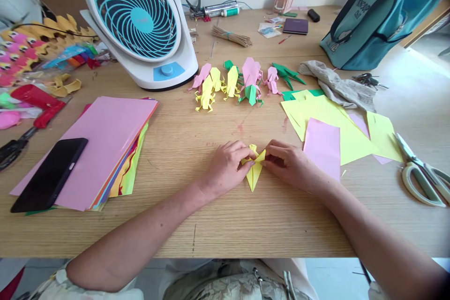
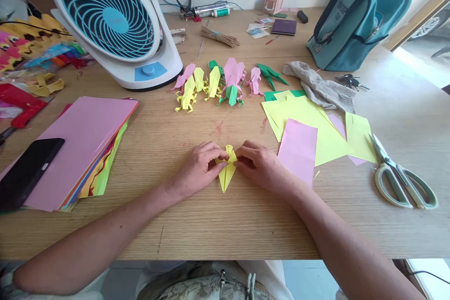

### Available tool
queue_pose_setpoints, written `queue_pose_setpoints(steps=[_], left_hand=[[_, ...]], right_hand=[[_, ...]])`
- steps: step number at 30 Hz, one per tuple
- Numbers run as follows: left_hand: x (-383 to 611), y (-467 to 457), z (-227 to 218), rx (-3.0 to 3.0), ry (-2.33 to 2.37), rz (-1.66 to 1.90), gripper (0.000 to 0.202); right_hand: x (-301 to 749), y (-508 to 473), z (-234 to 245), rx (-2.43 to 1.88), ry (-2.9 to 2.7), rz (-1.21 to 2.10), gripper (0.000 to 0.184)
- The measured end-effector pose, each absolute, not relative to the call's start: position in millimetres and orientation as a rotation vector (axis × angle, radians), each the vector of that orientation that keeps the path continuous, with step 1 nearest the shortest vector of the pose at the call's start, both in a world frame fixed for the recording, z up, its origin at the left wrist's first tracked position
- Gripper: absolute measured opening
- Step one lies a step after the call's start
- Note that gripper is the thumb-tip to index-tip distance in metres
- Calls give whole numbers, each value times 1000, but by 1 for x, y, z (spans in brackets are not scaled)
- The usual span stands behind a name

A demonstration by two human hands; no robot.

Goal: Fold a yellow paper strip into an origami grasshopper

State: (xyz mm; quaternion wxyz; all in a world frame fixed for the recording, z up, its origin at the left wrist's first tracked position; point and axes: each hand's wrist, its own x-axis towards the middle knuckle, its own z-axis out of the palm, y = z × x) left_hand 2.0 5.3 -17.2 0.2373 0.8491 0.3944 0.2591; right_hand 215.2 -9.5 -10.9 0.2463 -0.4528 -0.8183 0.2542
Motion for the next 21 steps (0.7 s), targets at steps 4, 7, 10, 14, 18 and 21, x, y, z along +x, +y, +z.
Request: queue_pose_setpoints(steps=[4,7,10,14,18,21], left_hand=[[6,7,-21,2378,1148,680,5],[6,6,-23,2393,1158,688,5],[7,6,-23,2392,1166,701,5],[8,5,-25,2412,1166,711,3],[8,5,-25,2449,1185,679,7],[9,5,-24,2447,1201,680,5]], right_hand=[[215,-10,-7,-1221,-2226,704,7],[216,-11,-5,-1232,-2213,731,6],[218,-11,-5,-1232,-2219,726,4],[219,-11,-6,-1245,-2226,671,5],[219,-10,-8,-1270,-2209,650,6],[219,-10,-10,-1275,-2230,583,7]])
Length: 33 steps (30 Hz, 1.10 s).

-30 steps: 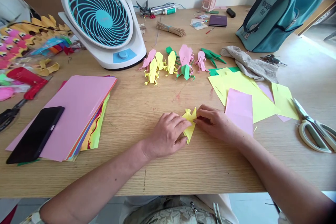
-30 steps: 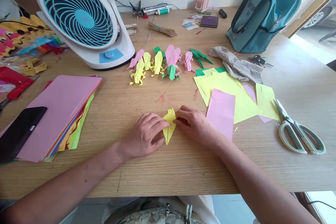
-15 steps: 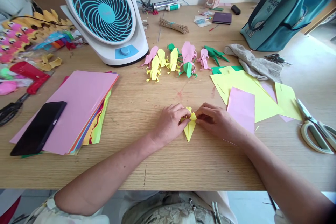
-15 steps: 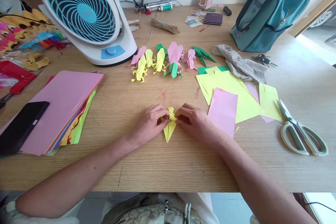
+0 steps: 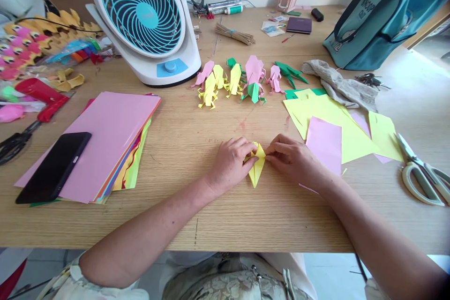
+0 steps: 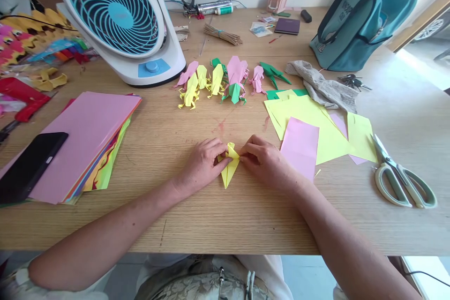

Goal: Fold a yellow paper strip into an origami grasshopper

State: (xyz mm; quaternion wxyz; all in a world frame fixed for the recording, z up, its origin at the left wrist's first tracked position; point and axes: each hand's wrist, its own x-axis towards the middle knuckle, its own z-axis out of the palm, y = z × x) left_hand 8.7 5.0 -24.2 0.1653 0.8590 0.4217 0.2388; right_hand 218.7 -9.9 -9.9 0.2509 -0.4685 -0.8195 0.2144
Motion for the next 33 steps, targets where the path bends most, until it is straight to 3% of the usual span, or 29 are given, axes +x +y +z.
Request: queue_pose_setpoints(steps=[27,33], left_hand=[[12,3,-24,2456,1323,581,7],[12,3,-24,2458,1323,570,8]], right_hand=[[206,-19,-12,-1510,-2191,515,7],[213,-17,-7,-1478,-2144,661,7]])
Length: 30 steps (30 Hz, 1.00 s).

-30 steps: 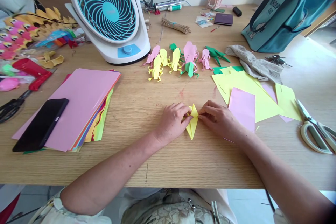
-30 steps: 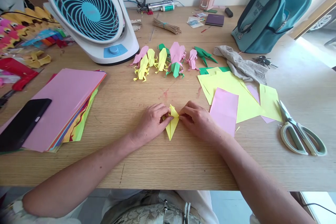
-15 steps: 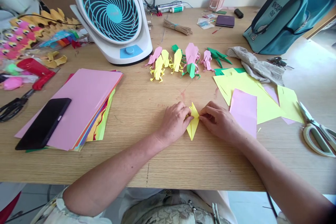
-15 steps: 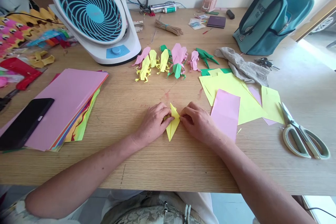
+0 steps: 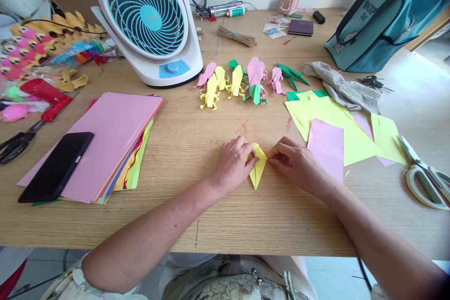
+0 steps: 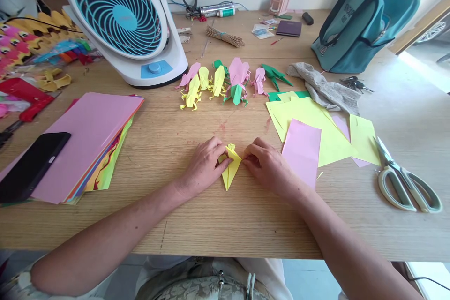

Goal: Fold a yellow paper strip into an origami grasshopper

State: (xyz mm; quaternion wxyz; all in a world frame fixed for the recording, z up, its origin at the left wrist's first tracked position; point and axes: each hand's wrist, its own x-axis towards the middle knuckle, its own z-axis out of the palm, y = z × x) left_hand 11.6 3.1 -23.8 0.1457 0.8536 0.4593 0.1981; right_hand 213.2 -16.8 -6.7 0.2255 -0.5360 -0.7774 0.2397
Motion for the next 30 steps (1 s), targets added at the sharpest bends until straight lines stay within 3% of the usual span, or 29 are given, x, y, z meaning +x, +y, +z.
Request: queue_pose_setpoints(steps=[30], left_hand=[[8,-2,-23,2470,1182,645,2]], right_hand=[[206,-24,-12,-1505,-2164,542,11]])
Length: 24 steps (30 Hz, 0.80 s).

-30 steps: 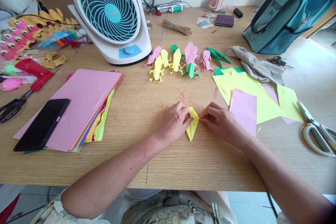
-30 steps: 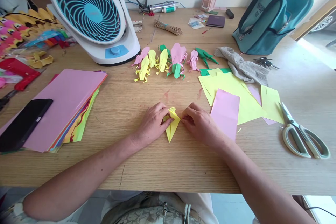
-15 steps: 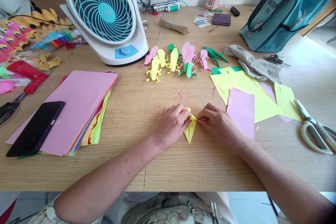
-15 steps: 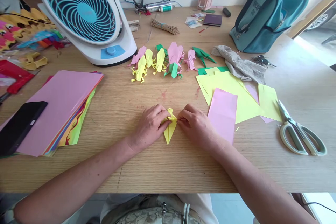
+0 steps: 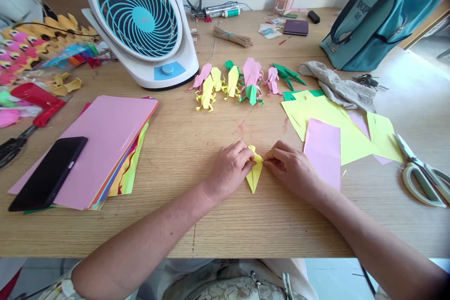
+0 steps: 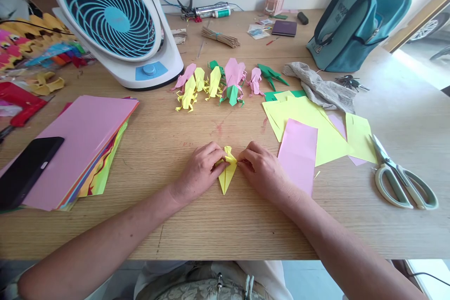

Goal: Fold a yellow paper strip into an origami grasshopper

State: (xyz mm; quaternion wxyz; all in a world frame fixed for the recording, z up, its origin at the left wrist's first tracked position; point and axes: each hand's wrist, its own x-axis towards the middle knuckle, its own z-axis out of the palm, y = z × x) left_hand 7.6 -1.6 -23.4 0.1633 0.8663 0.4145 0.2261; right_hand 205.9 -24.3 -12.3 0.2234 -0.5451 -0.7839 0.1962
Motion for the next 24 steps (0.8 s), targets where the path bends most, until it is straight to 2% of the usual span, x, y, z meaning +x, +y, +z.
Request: queue_pose_setpoints(steps=[6,11,19,22,24], left_hand=[[11,-3,-21,2499,1262,568,4],[13,-2,-22,2545,1313,476,8],[12,-4,-22,2433,1322,671,15],[6,-9,-19,2563,1211,654,5],[0,-14,-18,2710,1137,613,10]], right_hand=[[200,-23,-10,-1640,-2175,519,10],[199,-20,-11,-1671,-2140,548,17],[199,-16,-14,-1623,-2123,528,6],[199,-16,-14,-1594,-2131,546,6],[200,-16,-15,-1567,-2133,538,6]])
